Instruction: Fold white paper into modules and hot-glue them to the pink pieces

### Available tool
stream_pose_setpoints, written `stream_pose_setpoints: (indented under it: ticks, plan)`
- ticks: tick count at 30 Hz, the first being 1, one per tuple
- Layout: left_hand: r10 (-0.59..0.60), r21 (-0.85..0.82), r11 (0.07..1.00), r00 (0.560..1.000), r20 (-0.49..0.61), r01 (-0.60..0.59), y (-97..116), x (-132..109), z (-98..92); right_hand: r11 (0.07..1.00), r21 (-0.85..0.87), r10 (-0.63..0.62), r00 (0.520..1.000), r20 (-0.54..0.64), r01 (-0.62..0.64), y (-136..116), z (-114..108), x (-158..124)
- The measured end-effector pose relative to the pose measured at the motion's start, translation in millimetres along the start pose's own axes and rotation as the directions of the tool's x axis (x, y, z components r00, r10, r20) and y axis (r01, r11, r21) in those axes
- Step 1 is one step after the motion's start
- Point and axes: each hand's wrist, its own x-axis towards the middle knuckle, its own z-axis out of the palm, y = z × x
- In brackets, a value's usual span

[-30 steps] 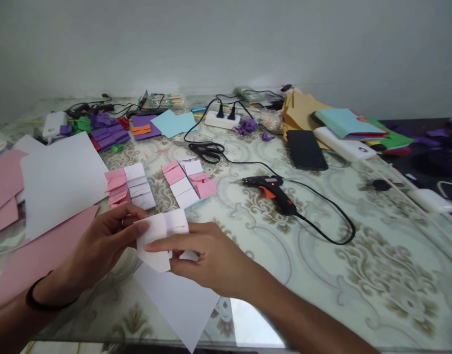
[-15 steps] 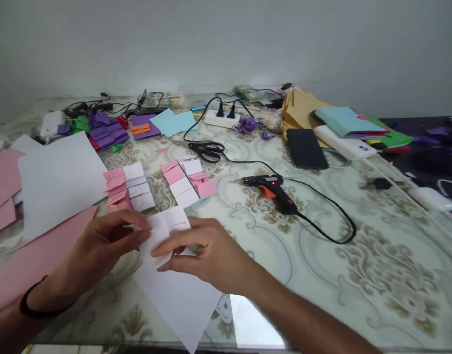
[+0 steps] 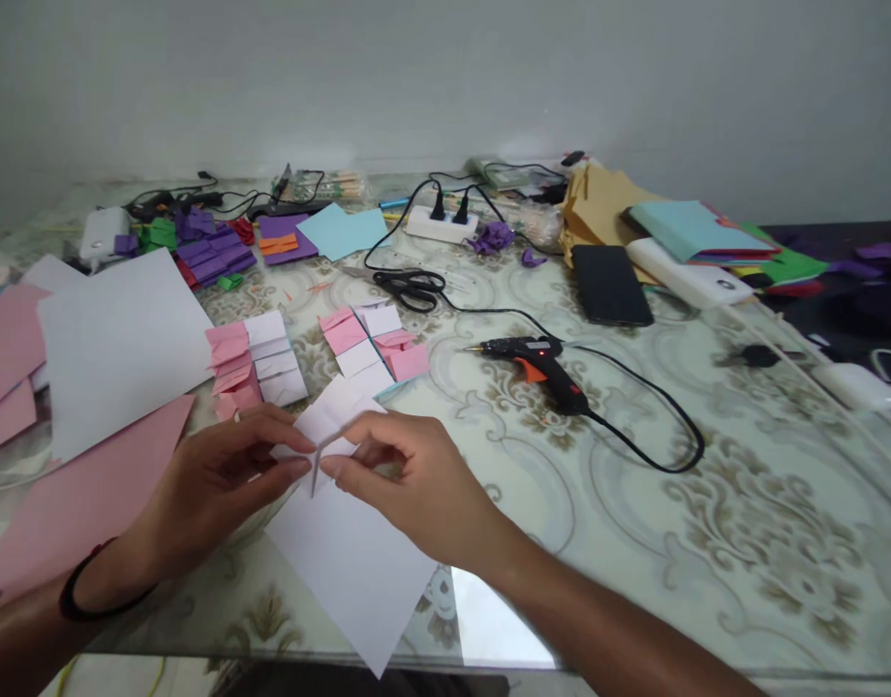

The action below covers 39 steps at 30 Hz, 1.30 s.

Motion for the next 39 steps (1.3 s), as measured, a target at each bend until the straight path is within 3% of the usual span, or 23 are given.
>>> stream_pose_setpoints:
  ticks: [9, 14, 17, 22, 26, 30, 36, 39]
  plan:
    - [-0.035, 0.130, 0.991, 0.999, 0.017, 0.032, -5.4, -0.4, 1.7, 0.997, 0.039, -0.071, 0.995, -0.063, 0.074, 10.3, 6.0, -3.6]
    - [-0.072, -0.024, 0.997, 0.997, -0.040, 0.071, -3.6, -2.0, 3.9, 0.993, 0.112, -0.044, 0.998, -0.040, 0.048, 10.9, 7.5, -5.1]
    - [-0.180, -0.164, 0.969, 0.983, 0.042, 0.184, -4.0, -0.6, 2.6, 0.999, 0.047, -0.004, 1.000, -0.016, 0.005, 10.9, 8.6, -6.9]
    - [-0.235, -0.128, 0.957, 0.955, 0.183, 0.260, -7.0, 5.0, -0.3, 1.000, -0.008, -0.027, 0.999, 0.028, 0.027, 8.2, 10.1, -8.4]
    - [-0.207, -0.142, 0.965, 0.973, 0.105, 0.220, -5.3, 5.9, 0.0, 0.994, 0.076, -0.077, 0.997, -0.004, 0.077, 6.5, 8.2, -5.0]
    - [-0.215, -0.219, 0.950, 0.975, 0.055, 0.221, -3.2, 5.1, -0.2, 0.993, 0.116, 0.000, 1.000, 0.029, -0.004, 4.2, 6.0, -0.9]
    - [-0.234, 0.008, 0.971, 0.947, 0.218, 0.238, -0.5, 3.2, -2.7, 1.000, -0.007, -0.012, 1.000, 0.011, 0.013, 3.1, 5.9, -3.3]
    - [-0.237, 0.073, 0.971, 0.945, 0.226, 0.226, 0.5, 0.8, -1.7, 0.998, -0.056, -0.037, 0.999, 0.005, 0.037, 3.2, 6.4, -4.1]
